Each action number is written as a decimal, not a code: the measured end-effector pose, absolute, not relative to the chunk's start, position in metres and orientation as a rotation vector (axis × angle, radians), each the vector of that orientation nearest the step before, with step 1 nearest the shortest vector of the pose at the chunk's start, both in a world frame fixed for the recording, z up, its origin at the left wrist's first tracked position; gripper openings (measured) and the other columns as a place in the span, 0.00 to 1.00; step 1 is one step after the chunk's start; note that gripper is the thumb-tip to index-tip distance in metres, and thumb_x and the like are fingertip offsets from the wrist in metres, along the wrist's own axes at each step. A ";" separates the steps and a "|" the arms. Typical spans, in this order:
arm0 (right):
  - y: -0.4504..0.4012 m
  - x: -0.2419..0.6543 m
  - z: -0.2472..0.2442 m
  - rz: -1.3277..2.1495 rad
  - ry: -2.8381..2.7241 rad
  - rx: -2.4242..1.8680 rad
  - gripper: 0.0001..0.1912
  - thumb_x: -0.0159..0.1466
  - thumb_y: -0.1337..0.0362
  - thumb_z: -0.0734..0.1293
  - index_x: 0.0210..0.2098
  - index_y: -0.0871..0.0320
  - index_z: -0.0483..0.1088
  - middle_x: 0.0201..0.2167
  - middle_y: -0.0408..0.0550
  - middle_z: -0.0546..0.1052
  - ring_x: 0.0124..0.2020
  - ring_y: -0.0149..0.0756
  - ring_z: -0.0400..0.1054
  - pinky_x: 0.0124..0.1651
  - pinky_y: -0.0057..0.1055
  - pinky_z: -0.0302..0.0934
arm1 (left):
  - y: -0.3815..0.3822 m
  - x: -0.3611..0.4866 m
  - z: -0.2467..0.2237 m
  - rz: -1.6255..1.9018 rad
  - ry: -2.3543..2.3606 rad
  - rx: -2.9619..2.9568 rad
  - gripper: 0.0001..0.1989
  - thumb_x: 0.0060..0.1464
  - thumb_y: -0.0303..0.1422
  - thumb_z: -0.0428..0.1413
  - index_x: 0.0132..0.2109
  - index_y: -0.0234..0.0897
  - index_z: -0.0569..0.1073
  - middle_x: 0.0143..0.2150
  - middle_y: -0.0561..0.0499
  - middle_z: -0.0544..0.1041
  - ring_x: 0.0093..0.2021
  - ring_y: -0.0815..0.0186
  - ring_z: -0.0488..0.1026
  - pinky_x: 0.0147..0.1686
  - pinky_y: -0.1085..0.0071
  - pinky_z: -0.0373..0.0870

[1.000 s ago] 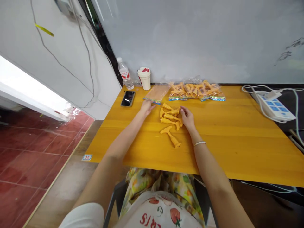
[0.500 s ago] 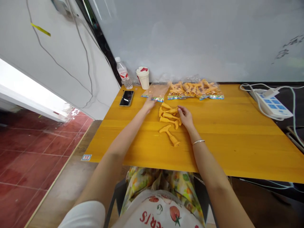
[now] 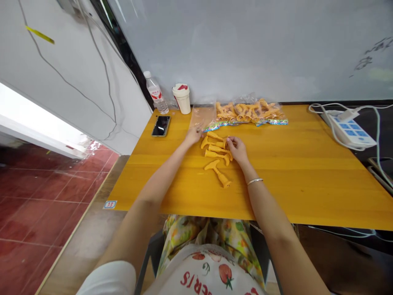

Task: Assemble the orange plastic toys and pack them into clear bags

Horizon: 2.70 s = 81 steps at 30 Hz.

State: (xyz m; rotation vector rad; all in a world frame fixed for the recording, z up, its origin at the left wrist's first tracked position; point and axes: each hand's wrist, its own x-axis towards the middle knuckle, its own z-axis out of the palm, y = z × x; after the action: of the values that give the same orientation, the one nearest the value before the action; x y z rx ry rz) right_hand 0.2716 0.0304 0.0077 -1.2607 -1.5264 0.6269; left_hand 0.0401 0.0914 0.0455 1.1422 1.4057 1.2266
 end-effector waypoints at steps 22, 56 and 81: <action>0.022 0.265 0.017 0.421 -1.783 -1.172 0.16 0.68 0.51 0.62 0.39 0.53 0.76 0.42 0.50 0.80 0.47 0.45 0.70 0.55 0.44 0.61 | 0.086 0.072 0.068 0.412 1.387 2.405 0.18 0.48 0.25 0.60 0.47 0.45 0.81 0.54 0.46 0.75 0.59 0.48 0.63 0.61 0.53 0.52; -0.031 0.246 0.086 0.890 -2.217 -0.635 0.10 0.69 0.61 0.63 0.36 0.53 0.76 0.37 0.48 0.75 0.43 0.40 0.69 0.51 0.40 0.63 | -0.025 0.001 0.084 0.727 0.961 1.321 0.20 0.53 0.48 0.60 0.38 0.33 0.79 0.27 0.51 0.73 0.23 0.73 0.64 0.21 0.77 0.55; -0.046 0.229 0.086 1.208 -2.064 -0.819 0.11 0.64 0.55 0.68 0.43 0.51 0.72 0.42 0.46 0.75 0.43 0.39 0.68 0.47 0.38 0.64 | -0.021 0.001 0.085 0.863 1.222 1.279 0.20 0.52 0.50 0.58 0.29 0.35 0.73 0.24 0.53 0.69 0.26 0.71 0.64 0.25 0.74 0.56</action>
State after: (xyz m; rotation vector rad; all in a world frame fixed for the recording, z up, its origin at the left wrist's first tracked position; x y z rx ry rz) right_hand 0.2292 -0.0463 0.0861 -0.8191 -2.0644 1.2084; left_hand 0.0008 -0.0211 0.0849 1.2789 1.2223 0.8630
